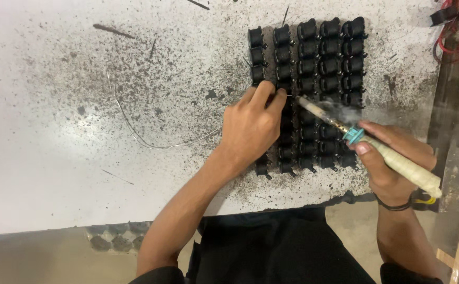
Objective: The person arranges small black electrical components into a grid on a workbench, then uses a soldering iron to solder wire leads onto the components one at a time, working across the grid while smoke rises from the solder joints.
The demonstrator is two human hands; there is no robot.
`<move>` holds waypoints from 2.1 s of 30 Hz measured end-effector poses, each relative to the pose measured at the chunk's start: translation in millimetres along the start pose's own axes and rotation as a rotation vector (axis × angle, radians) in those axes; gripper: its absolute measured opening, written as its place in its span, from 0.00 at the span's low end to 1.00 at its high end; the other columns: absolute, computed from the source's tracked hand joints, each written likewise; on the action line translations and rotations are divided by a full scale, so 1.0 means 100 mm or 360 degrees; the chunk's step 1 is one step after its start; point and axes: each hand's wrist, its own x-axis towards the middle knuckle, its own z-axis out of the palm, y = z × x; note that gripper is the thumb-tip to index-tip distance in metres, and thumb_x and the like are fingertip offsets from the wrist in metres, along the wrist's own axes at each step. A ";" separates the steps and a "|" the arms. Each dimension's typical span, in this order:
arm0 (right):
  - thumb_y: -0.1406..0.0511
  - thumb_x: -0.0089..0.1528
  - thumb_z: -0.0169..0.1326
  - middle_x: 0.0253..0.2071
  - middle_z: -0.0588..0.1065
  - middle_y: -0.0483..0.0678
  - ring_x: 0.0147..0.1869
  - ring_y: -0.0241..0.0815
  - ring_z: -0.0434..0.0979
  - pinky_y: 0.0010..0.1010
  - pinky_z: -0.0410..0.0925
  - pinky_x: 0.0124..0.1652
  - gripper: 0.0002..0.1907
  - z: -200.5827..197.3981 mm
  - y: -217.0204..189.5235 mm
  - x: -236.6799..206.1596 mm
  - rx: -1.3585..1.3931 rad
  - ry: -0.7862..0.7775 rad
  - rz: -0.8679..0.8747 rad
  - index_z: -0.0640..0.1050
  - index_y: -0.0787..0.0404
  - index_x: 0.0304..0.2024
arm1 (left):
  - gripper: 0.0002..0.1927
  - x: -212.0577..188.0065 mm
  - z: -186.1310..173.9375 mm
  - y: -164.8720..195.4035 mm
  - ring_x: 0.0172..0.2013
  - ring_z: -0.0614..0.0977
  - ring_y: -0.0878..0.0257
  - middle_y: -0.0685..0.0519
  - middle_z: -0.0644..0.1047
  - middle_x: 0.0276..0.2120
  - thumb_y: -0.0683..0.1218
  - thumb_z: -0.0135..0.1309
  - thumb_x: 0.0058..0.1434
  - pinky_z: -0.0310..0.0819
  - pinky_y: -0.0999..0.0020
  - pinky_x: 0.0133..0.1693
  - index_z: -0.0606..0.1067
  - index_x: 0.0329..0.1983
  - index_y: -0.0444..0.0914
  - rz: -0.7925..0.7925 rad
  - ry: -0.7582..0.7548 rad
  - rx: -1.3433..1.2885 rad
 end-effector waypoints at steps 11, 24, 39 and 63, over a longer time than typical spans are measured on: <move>0.67 0.68 0.63 0.40 0.81 0.59 0.37 0.41 0.84 0.19 0.72 0.32 0.15 0.07 -0.34 0.29 -0.0284 -0.0171 -0.0109 0.80 0.71 0.54 | 0.13 -0.02 0.20 0.00 0.37 0.81 0.57 0.47 0.74 0.40 0.35 0.58 0.55 0.80 0.63 0.30 0.79 0.44 0.32 0.0034 -0.0130 0.0003; 0.65 0.70 0.61 0.40 0.81 0.56 0.39 0.40 0.84 0.22 0.75 0.36 0.15 0.04 -0.35 0.10 -0.0079 0.0027 0.0151 0.79 0.72 0.52 | 0.16 -0.08 -0.24 0.04 0.39 0.80 0.59 0.51 0.73 0.42 0.33 0.57 0.57 0.77 0.64 0.31 0.79 0.50 0.33 -0.0009 0.0098 -0.0009; 0.63 0.70 0.63 0.39 0.81 0.56 0.36 0.38 0.83 0.19 0.72 0.35 0.17 0.02 -0.16 -0.21 -0.0123 -0.0020 0.0055 0.81 0.71 0.53 | 0.15 -0.19 0.01 0.10 0.39 0.80 0.58 0.51 0.73 0.41 0.35 0.57 0.52 0.79 0.64 0.30 0.80 0.44 0.35 0.0044 -0.0105 -0.0086; 0.62 0.67 0.62 0.35 0.81 0.57 0.30 0.37 0.80 0.19 0.70 0.29 0.19 0.00 -0.17 -0.52 -0.0016 0.0115 0.0118 0.80 0.72 0.54 | 0.17 -0.35 -0.18 0.20 0.36 0.82 0.57 0.48 0.74 0.40 0.33 0.57 0.55 0.76 0.66 0.26 0.79 0.49 0.31 0.0020 -0.0152 -0.0080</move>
